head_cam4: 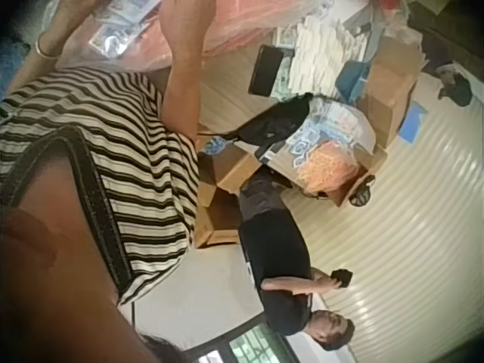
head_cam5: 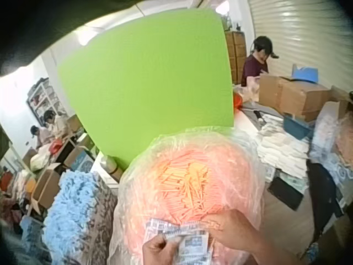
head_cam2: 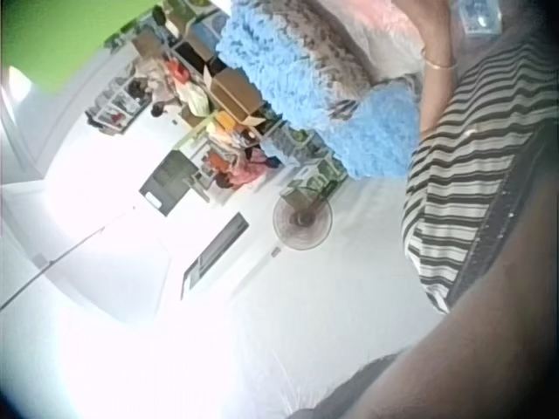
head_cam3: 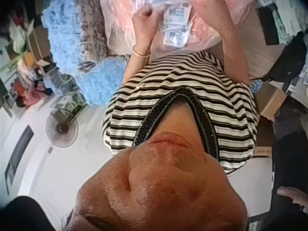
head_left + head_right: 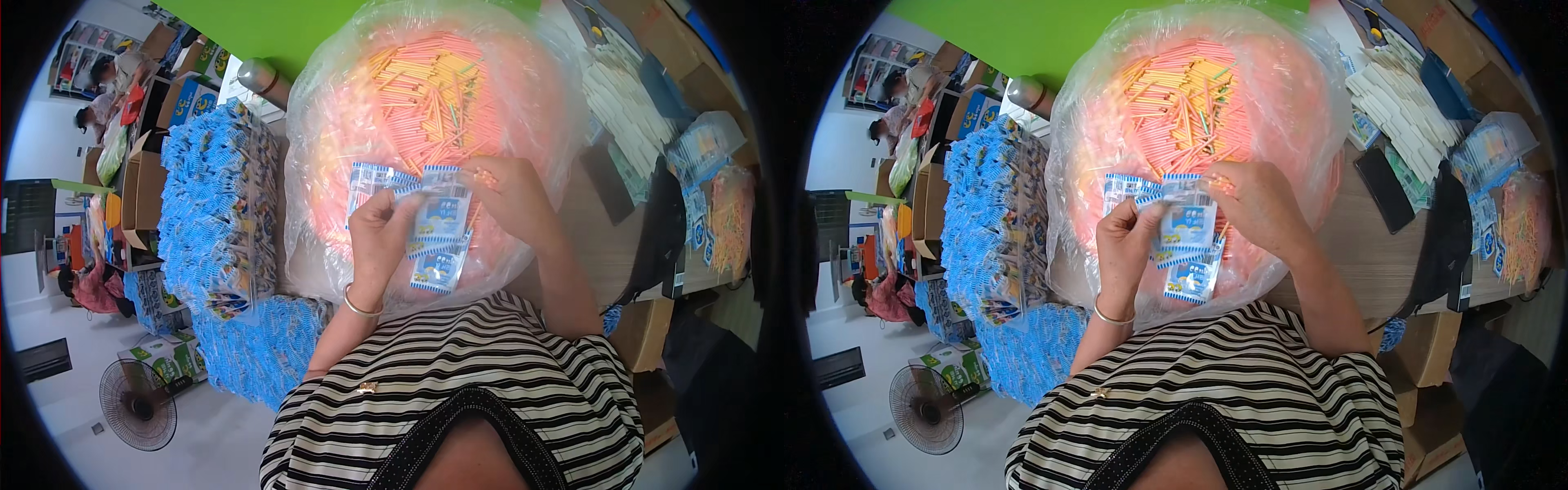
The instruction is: The person packs small plastic packets by gathering colorful sticks from a large bag and inserting them into the packets by hand.
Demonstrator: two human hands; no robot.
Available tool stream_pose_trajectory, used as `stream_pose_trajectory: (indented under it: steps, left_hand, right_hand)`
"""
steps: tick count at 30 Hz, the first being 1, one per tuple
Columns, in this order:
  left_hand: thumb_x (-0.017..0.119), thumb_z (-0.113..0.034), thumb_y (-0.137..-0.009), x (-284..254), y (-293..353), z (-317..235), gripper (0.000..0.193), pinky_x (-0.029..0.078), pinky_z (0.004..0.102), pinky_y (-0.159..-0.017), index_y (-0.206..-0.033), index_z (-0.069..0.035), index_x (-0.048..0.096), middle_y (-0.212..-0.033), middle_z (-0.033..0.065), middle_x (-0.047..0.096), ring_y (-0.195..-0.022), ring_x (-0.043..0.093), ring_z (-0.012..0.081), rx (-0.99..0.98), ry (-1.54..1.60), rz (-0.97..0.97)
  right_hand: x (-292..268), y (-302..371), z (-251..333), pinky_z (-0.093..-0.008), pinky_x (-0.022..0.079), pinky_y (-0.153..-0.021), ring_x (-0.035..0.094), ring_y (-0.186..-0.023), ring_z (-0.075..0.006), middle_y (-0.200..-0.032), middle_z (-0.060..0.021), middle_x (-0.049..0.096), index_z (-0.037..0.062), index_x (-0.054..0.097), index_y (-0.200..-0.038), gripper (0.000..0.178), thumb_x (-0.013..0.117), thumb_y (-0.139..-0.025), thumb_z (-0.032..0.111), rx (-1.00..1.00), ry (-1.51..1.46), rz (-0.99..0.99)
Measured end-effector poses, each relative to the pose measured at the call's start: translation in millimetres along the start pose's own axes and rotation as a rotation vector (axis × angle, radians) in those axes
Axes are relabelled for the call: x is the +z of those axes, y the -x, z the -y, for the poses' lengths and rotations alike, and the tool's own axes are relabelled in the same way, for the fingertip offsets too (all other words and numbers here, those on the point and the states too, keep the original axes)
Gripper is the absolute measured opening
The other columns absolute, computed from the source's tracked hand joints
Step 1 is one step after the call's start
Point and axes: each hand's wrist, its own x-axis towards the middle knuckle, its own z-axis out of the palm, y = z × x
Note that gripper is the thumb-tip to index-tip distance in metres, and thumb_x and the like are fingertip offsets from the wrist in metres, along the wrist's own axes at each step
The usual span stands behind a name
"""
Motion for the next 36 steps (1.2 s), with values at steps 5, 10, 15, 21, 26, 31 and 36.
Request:
stream_pose_trajectory:
  steps: [5,10,15,21,26,31,36]
  left_hand:
    - [0.076,-0.010,-0.086,12,-13,-12,0.014,0.042,0.0251,-0.059,-0.091,0.002,0.071,-0.070,0.0016,0.060,-0.065,0.050,0.0075,0.415,-0.328,-0.382]
    - [0.075,-0.010,-0.086,17,-6,-38,0.019,0.046,0.0312,-0.062,-0.100,0.003,0.072,-0.072,0.0075,0.062,-0.067,0.055,0.0152,0.707,-0.602,-0.333]
    - [0.074,-0.009,-0.087,5,2,-29,0.018,0.048,0.0281,-0.062,-0.101,0.003,0.072,-0.074,0.0046,0.065,-0.067,0.057,0.0117,0.248,-0.333,0.145]
    - [0.074,0.001,-0.086,8,2,-20,0.004,0.048,0.0209,-0.062,-0.087,0.001,0.070,-0.079,0.0007,0.069,-0.071,0.059,0.0042,0.101,0.035,0.138]
    - [0.075,0.006,-0.083,15,3,-15,0.009,0.050,0.0194,-0.064,-0.082,0.000,0.067,-0.082,0.0026,0.071,-0.075,0.061,0.0034,0.079,0.148,0.115]
    - [0.074,0.006,-0.083,19,3,-23,0.009,0.051,0.0192,-0.064,-0.084,0.002,0.067,-0.082,0.0033,0.071,-0.075,0.062,0.0041,0.118,0.113,0.133]
    - [0.074,0.006,-0.083,19,4,-21,0.009,0.050,0.0192,-0.063,-0.085,0.002,0.066,-0.081,0.0038,0.070,-0.073,0.062,0.0043,0.176,0.141,0.109]
  right_hand:
    - [-8,-1,-7,-0.0316,0.050,-0.069,0.064,-0.070,-0.0183,-0.082,-0.0160,0.069,-0.0024,0.069,-0.101,0.019,0.067,-0.089,0.013,-0.023,0.004,-0.062]
    - [-18,3,4,-0.0306,0.050,-0.070,0.064,-0.072,-0.0174,-0.083,-0.0136,0.070,-0.0019,0.070,-0.101,0.019,0.068,-0.089,0.013,-0.035,-0.113,0.061]
    - [-15,5,12,-0.0303,0.050,-0.072,0.064,-0.077,-0.0160,-0.086,-0.0113,0.072,-0.0018,0.070,-0.102,0.020,0.067,-0.091,0.014,-0.017,-0.208,0.208]
    - [-8,-1,7,-0.0309,0.050,-0.079,0.065,-0.083,-0.0162,-0.091,-0.0110,0.073,-0.0028,0.070,-0.106,0.027,0.059,-0.098,0.021,0.240,-0.542,0.058]
    - [0,-9,31,-0.0338,0.050,-0.087,0.066,-0.092,-0.0191,-0.099,-0.0133,0.072,-0.0050,0.070,-0.108,0.041,0.050,-0.103,0.031,0.127,-0.925,-0.172]
    - [18,-14,41,-0.0356,0.049,-0.091,0.065,-0.099,-0.0207,-0.106,-0.0160,0.071,-0.0071,0.069,-0.107,0.051,0.046,-0.104,0.038,0.231,-1.108,-0.068]
    - [33,-15,24,-0.0346,0.049,-0.088,0.065,-0.096,-0.0205,-0.102,-0.0152,0.070,-0.0067,0.070,-0.104,0.057,0.043,-0.104,0.043,0.355,-1.163,-0.116]
